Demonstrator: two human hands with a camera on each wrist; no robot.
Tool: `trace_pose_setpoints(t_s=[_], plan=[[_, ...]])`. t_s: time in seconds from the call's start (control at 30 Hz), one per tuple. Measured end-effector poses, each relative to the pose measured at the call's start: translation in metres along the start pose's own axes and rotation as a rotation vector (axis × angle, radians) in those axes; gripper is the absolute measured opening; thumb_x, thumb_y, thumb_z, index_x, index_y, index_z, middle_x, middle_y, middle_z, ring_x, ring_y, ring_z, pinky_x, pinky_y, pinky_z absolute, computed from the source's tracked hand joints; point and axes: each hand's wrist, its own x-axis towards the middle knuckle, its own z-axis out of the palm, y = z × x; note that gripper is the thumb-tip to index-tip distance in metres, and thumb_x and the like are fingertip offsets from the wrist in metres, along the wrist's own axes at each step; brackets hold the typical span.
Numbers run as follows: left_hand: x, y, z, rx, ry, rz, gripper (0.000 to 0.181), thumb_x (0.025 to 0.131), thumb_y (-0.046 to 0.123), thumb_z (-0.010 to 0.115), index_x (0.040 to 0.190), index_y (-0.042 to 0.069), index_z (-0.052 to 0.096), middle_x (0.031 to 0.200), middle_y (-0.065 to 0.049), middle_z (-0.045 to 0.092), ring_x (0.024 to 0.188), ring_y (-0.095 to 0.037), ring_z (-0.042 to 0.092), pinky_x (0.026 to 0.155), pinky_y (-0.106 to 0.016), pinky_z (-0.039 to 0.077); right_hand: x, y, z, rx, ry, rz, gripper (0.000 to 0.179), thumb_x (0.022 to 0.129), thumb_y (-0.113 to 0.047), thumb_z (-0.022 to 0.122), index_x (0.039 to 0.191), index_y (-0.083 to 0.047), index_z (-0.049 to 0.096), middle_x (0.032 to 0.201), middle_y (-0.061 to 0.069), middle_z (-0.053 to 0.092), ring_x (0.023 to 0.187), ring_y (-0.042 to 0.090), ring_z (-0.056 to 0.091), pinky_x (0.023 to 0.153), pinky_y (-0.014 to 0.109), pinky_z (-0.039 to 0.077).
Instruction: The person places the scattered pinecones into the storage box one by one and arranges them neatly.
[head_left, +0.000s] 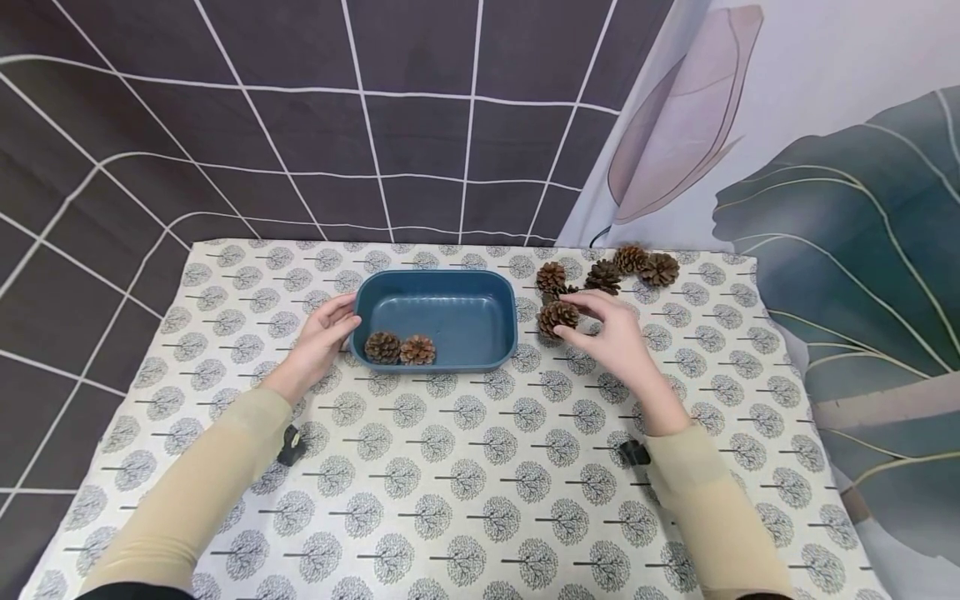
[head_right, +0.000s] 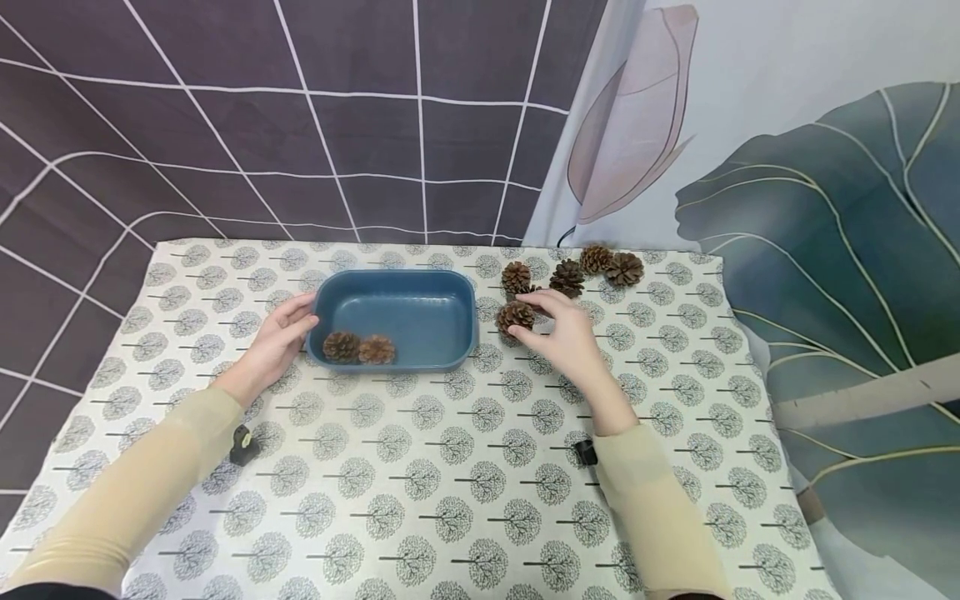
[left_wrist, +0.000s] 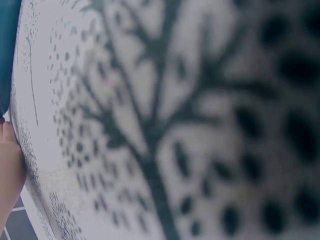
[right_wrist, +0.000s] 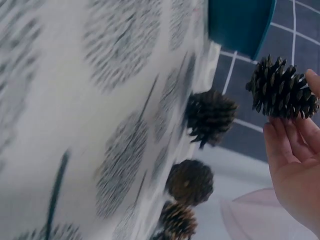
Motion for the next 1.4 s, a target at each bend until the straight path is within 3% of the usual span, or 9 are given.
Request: trace_pose_setpoints(t_s=[0.53, 0.73, 1.13, 1.4], plan=[[0.001, -0.001, -0.001, -0.009, 0.012, 0.003, 0.040, 0.106, -0.003, 0.053, 0.141, 0.015, 0.056, 0.125, 0.020, 0.061, 0.122, 0.002, 0.057, 0.109, -0.007, 0.049, 0.018, -0.041, 0.039, 0.113, -0.078, -0.087, 0.051, 0.088, -0.014, 0.085, 0.135, -0.004, 0.069, 0.140, 0.017, 0.068, 0.130, 0.037, 0.064, 0.118, 0.054, 0.052], [0.001, 0.000, 0.000, 0.021, 0.013, -0.024, 0.046, 0.106, 0.000, 0.053, 0.151, 0.009, 0.048, 0.129, 0.019, 0.056, 0.124, 0.002, 0.055, 0.112, -0.009, 0.047, 0.023, -0.046, 0.056, 0.084, -0.124, -0.122, 0.051, 0.088, -0.018, 0.086, 0.135, -0.007, 0.070, 0.140, 0.016, 0.068, 0.133, 0.036, 0.063, 0.120, 0.055, 0.050], [0.000, 0.000, 0.000, -0.029, 0.010, 0.000, 0.039, 0.105, -0.003, 0.053, 0.135, 0.020, 0.059, 0.125, 0.020, 0.062, 0.121, 0.002, 0.058, 0.108, -0.007, 0.049, 0.032, -0.054, 0.077, -0.004, -0.257, -0.152, 0.054, 0.091, -0.027, 0.084, 0.138, -0.008, 0.069, 0.144, 0.016, 0.067, 0.138, 0.038, 0.059, 0.126, 0.059, 0.041], [0.000, -0.003, -0.001, -0.015, -0.007, 0.011, 0.039, 0.106, -0.002, 0.052, 0.138, 0.020, 0.058, 0.128, 0.020, 0.060, 0.124, 0.002, 0.057, 0.114, -0.011, 0.047, 0.039, -0.058, 0.086, -0.040, -0.356, -0.147, 0.054, 0.091, -0.028, 0.084, 0.139, -0.009, 0.068, 0.146, 0.014, 0.066, 0.141, 0.035, 0.059, 0.128, 0.053, 0.042]])
